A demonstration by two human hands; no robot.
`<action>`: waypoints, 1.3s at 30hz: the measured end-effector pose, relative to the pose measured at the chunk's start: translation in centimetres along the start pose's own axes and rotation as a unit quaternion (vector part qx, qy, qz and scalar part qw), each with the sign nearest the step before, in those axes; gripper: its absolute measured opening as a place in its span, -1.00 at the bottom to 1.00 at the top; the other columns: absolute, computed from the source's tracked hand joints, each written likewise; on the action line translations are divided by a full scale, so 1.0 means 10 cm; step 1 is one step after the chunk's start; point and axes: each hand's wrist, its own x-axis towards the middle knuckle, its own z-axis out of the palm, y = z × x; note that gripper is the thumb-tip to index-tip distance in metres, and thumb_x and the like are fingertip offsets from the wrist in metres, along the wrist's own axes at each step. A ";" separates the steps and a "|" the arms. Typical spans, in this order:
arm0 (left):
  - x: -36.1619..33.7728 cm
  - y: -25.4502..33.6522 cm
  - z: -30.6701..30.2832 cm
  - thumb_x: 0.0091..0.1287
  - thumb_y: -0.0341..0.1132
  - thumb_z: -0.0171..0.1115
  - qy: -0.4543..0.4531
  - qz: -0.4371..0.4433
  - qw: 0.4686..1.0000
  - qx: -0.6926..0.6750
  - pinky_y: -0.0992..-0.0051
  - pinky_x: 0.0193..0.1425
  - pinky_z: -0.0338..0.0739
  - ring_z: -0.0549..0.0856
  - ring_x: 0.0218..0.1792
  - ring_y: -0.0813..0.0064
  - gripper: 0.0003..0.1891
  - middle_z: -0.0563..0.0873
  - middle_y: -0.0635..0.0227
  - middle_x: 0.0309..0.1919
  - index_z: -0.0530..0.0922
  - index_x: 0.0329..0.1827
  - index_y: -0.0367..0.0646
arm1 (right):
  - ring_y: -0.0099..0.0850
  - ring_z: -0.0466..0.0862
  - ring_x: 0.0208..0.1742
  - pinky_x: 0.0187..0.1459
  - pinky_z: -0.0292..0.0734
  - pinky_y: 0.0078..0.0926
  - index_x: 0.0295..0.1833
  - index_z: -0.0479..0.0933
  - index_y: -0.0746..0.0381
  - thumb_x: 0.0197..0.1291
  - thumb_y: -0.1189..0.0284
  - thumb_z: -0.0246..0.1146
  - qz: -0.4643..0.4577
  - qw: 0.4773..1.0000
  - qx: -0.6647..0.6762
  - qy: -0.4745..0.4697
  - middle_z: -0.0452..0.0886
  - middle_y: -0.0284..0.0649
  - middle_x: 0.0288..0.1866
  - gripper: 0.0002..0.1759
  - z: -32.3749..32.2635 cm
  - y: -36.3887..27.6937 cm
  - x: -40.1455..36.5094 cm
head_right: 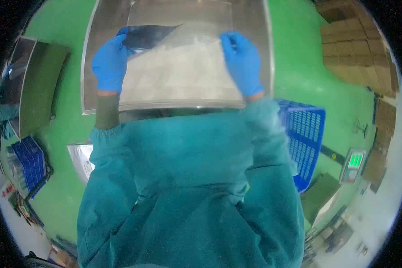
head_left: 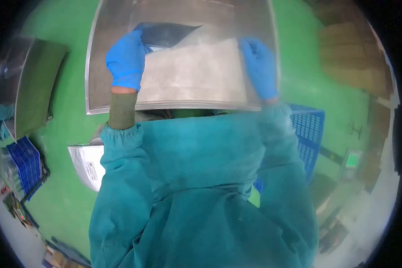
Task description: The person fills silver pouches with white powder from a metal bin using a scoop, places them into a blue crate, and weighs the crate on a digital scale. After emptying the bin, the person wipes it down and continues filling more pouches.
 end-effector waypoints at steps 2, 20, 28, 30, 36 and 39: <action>0.04 -0.22 0.45 0.19 -0.33 0.08 0.074 0.012 0.997 -0.002 0.27 -0.38 0.54 0.67 -0.40 0.17 -0.78 0.68 0.20 -0.42 0.62 -0.14 0.04 | -0.23 0.65 -0.21 -0.14 0.52 -0.31 -0.16 0.58 0.24 0.26 0.22 0.07 0.008 0.963 -0.225 -0.146 0.64 -0.06 -0.25 -0.68 0.27 0.96 0.39; -0.10 -0.29 1.40 0.18 -0.37 0.04 -0.150 -0.022 0.983 -0.099 0.22 -0.18 0.57 0.67 -0.25 0.12 -0.78 0.69 0.20 -0.30 0.65 -0.20 -0.02 | -0.03 0.48 0.16 0.22 0.29 -0.24 0.05 0.52 0.33 0.13 -0.11 -0.04 0.069 0.800 -0.314 -0.506 0.51 0.06 0.12 -0.28 2.45 2.51 -0.19; -0.09 -0.25 1.43 0.15 -0.37 0.04 -0.182 -0.036 0.974 -0.129 0.23 -0.14 0.56 0.67 -0.22 0.12 -0.78 0.69 0.18 -0.30 0.66 -0.23 -0.04 | -0.08 0.47 0.20 0.22 0.29 -0.23 0.04 0.57 0.12 0.14 -0.10 -0.03 0.180 0.762 -0.275 -0.558 0.54 -0.11 0.13 -0.39 2.65 1.82 0.08; -0.08 -0.24 1.43 0.15 -0.37 0.04 -0.163 -0.032 0.975 -0.147 0.23 -0.15 0.56 0.67 -0.23 0.12 -0.77 0.69 0.18 -0.29 0.66 -0.24 -0.04 | -0.11 0.47 0.20 0.22 0.29 -0.21 0.03 0.58 0.15 0.14 -0.09 -0.02 0.159 0.772 -0.295 -0.540 0.54 -0.11 0.14 -0.39 2.79 1.60 0.07; -0.10 -0.30 1.56 0.13 -0.37 0.06 -0.192 -0.041 0.970 -0.140 0.22 -0.17 0.56 0.67 -0.24 0.10 -0.78 0.69 0.15 -0.32 0.66 -0.24 -0.02 | -0.15 0.63 -0.13 -0.02 0.38 -0.21 -0.25 0.65 0.13 0.11 0.22 0.11 -0.039 0.806 -0.419 -0.416 0.65 -0.13 -0.20 -0.72 2.84 1.40 -0.03; -0.10 -0.30 1.54 0.14 -0.38 0.07 -0.214 -0.034 0.967 -0.138 0.21 -0.16 0.56 0.67 -0.23 0.09 -0.74 0.69 0.13 -0.31 0.63 -0.13 0.00 | -0.24 0.66 -0.30 -0.36 0.47 -0.25 -0.38 0.65 0.06 0.04 0.41 0.16 -0.225 0.795 -0.498 -0.262 0.65 -0.19 -0.38 -0.86 2.52 1.48 -0.09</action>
